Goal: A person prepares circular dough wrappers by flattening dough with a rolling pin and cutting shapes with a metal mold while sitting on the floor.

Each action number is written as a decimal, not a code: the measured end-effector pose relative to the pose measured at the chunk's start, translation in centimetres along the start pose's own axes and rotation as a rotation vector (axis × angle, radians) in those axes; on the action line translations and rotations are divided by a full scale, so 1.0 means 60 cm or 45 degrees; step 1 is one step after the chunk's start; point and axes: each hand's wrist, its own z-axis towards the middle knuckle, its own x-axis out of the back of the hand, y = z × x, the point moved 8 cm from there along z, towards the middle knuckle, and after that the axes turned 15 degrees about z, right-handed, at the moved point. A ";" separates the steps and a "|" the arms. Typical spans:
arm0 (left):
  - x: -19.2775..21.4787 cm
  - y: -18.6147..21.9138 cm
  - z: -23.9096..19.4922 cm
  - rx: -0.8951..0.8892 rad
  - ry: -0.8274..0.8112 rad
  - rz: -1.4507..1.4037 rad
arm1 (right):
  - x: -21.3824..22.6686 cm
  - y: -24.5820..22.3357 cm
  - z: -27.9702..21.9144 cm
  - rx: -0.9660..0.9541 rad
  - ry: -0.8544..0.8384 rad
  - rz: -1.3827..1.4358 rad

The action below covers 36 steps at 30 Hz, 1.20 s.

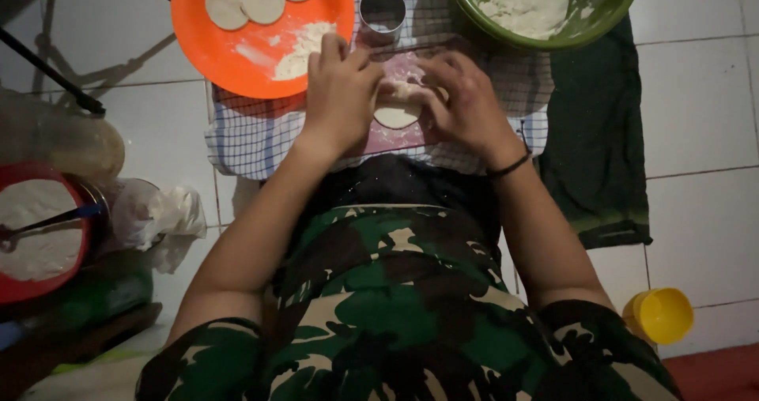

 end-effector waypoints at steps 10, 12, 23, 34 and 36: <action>0.036 0.010 -0.035 -0.044 -0.019 -0.182 | 0.006 -0.055 -0.047 -0.043 0.240 0.043; 0.012 0.005 -0.047 -0.068 -0.011 -0.081 | 0.005 -0.064 -0.049 0.188 0.282 0.025; 0.011 0.008 -0.055 -0.089 -0.079 -0.152 | -0.002 -0.080 -0.053 0.286 0.204 0.035; 0.037 0.008 -0.070 -0.118 -0.138 -0.231 | -0.002 -0.099 -0.070 0.307 0.127 0.088; 0.045 0.007 -0.068 -0.141 -0.241 -0.320 | -0.014 -0.075 -0.081 0.189 0.082 -0.058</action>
